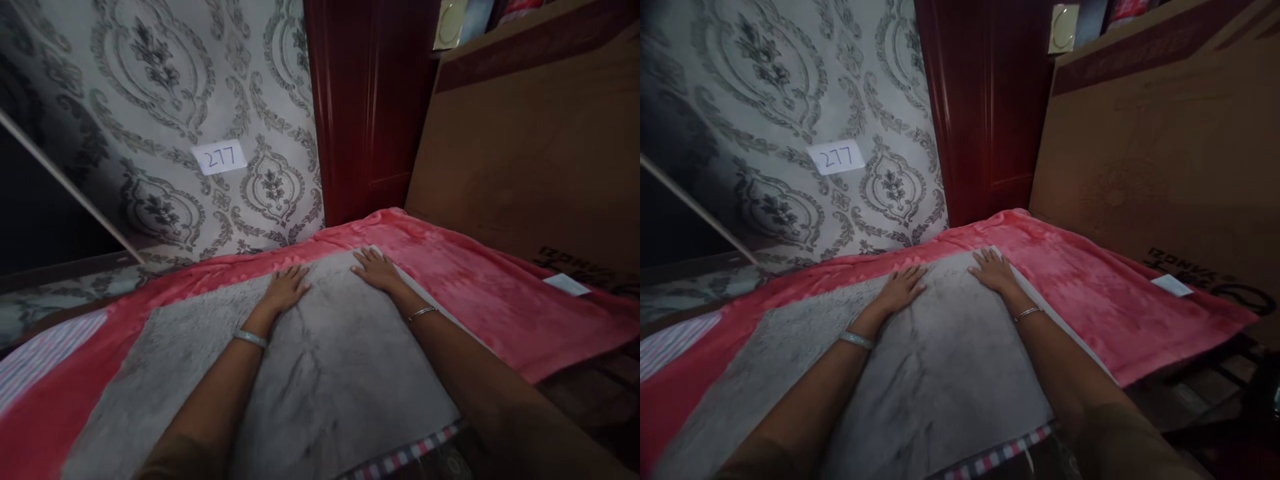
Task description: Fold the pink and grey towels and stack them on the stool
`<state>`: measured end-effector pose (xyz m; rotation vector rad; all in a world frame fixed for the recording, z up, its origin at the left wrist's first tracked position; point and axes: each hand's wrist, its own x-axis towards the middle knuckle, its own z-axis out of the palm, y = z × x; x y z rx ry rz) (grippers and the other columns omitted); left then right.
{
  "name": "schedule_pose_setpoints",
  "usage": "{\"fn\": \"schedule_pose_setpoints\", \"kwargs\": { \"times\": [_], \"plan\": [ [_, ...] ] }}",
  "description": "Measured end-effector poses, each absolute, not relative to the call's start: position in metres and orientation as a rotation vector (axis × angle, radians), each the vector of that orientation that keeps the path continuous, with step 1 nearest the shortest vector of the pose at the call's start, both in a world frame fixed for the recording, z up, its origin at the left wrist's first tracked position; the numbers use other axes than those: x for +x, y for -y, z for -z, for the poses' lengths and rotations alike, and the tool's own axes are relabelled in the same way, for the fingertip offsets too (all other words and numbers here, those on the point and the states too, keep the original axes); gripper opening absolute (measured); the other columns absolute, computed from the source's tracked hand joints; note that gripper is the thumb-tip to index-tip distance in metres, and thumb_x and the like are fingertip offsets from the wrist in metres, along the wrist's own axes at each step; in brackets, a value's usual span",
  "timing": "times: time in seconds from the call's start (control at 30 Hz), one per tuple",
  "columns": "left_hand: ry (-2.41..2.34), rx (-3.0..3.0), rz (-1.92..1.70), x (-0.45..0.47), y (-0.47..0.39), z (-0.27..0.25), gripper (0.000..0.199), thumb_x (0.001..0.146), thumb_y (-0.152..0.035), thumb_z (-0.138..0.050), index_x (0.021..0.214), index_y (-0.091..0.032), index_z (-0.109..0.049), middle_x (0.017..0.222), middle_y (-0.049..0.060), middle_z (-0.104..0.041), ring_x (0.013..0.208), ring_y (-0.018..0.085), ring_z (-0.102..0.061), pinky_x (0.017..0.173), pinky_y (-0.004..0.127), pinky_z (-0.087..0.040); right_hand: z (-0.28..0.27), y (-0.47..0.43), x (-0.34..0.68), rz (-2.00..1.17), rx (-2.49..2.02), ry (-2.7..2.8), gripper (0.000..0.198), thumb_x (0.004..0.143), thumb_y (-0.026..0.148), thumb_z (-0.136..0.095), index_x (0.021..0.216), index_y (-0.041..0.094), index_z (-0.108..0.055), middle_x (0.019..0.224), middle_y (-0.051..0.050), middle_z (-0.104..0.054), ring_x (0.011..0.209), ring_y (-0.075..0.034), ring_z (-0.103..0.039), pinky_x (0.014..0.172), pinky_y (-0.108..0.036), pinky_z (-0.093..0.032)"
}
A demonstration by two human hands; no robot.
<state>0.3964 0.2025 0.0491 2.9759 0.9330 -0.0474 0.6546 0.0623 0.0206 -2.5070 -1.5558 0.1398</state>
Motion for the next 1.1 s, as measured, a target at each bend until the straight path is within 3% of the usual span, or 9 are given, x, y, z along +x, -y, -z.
{"fn": "schedule_pose_setpoints", "kwargs": {
  "times": [0.3, 0.47, 0.57, 0.67, 0.77, 0.9, 0.97, 1.1],
  "plan": [
    [-1.928, 2.614, 0.071, 0.219, -0.238, -0.056, 0.064, 0.102, -0.05, -0.022, 0.16, -0.022, -0.029, 0.167, 0.012, -0.024, 0.154, 0.031, -0.023, 0.119, 0.063, -0.025, -0.014, -0.063, 0.655, -0.134, -2.491, 1.551, 0.067, 0.102, 0.056, -0.027, 0.161, 0.024, -0.028, 0.169, -0.007, -0.017, 0.156, -0.03, -0.012, 0.123, -0.053, -0.013],
    [-1.853, 2.569, 0.125, 0.195, -0.24, -0.056, 0.069, 0.101, -0.055, -0.021, 0.16, -0.021, -0.028, 0.167, 0.013, -0.023, 0.154, 0.03, -0.021, 0.12, 0.06, -0.023, -0.012, -0.061, 0.657, -0.115, -2.503, 1.577, 0.066, 0.102, 0.053, -0.028, 0.161, 0.025, -0.028, 0.169, -0.008, -0.018, 0.155, -0.03, -0.014, 0.123, -0.056, -0.016],
    [-1.7, 2.594, 0.128, 0.179, -0.244, -0.062, 0.064, 0.101, -0.053, -0.022, 0.158, -0.026, -0.033, 0.165, 0.01, -0.029, 0.154, 0.027, -0.023, 0.122, 0.055, -0.022, -0.029, -0.062, 0.645, -0.178, -2.557, 1.509, 0.066, 0.101, 0.049, -0.03, 0.159, 0.018, -0.033, 0.167, -0.015, -0.022, 0.154, -0.034, -0.016, 0.12, -0.062, -0.019],
    [-1.868, 2.603, 0.014, 0.156, -0.246, -0.061, 0.059, 0.102, -0.043, -0.025, 0.155, -0.023, -0.04, 0.162, 0.011, -0.037, 0.152, 0.027, -0.028, 0.123, 0.057, -0.019, -0.052, -0.082, 0.598, -0.089, -2.509, 1.483, 0.065, 0.101, 0.039, -0.024, 0.156, 0.006, -0.037, 0.162, -0.027, -0.028, 0.152, -0.04, -0.022, 0.116, -0.067, -0.02],
    [-2.059, 2.517, -0.046, 0.142, -0.243, -0.055, 0.059, 0.102, -0.041, -0.024, 0.155, -0.019, -0.039, 0.163, 0.013, -0.034, 0.153, 0.03, -0.026, 0.122, 0.059, -0.02, -0.067, -0.118, 0.504, -0.073, -2.253, 1.81, 0.062, 0.099, 0.036, -0.028, 0.157, 0.014, -0.037, 0.164, -0.015, -0.031, 0.153, -0.031, -0.023, 0.123, -0.054, -0.019],
    [-1.992, 2.446, -0.014, 0.138, -0.244, -0.048, 0.064, 0.101, -0.058, -0.025, 0.158, -0.03, -0.034, 0.167, 0.008, -0.027, 0.155, 0.031, -0.018, 0.121, 0.061, -0.022, -0.066, -0.161, 0.36, -0.124, -1.9, 2.153, 0.061, 0.099, 0.036, -0.03, 0.159, 0.025, -0.034, 0.166, -0.001, -0.028, 0.154, -0.023, -0.021, 0.123, -0.049, -0.022],
    [-1.988, 2.446, -0.02, 0.137, -0.246, -0.046, 0.066, 0.099, -0.062, -0.026, 0.158, -0.033, -0.034, 0.168, 0.007, -0.025, 0.155, 0.032, -0.017, 0.12, 0.062, -0.022, -0.057, -0.173, 0.312, -0.167, -1.852, 2.199, 0.06, 0.099, 0.038, -0.032, 0.158, 0.03, -0.034, 0.165, 0.001, -0.029, 0.153, -0.022, -0.025, 0.122, -0.049, -0.026],
    [-1.986, 2.433, -0.009, 0.136, -0.252, -0.044, 0.066, 0.099, -0.061, -0.028, 0.158, -0.034, -0.033, 0.168, 0.006, -0.022, 0.155, 0.034, -0.015, 0.12, 0.063, -0.023, -0.039, -0.182, 0.304, -0.201, -1.8, 2.173, 0.059, 0.101, 0.048, -0.03, 0.157, 0.033, -0.036, 0.164, 0.003, -0.032, 0.153, -0.025, -0.026, 0.124, -0.05, -0.02]
  ]
}}
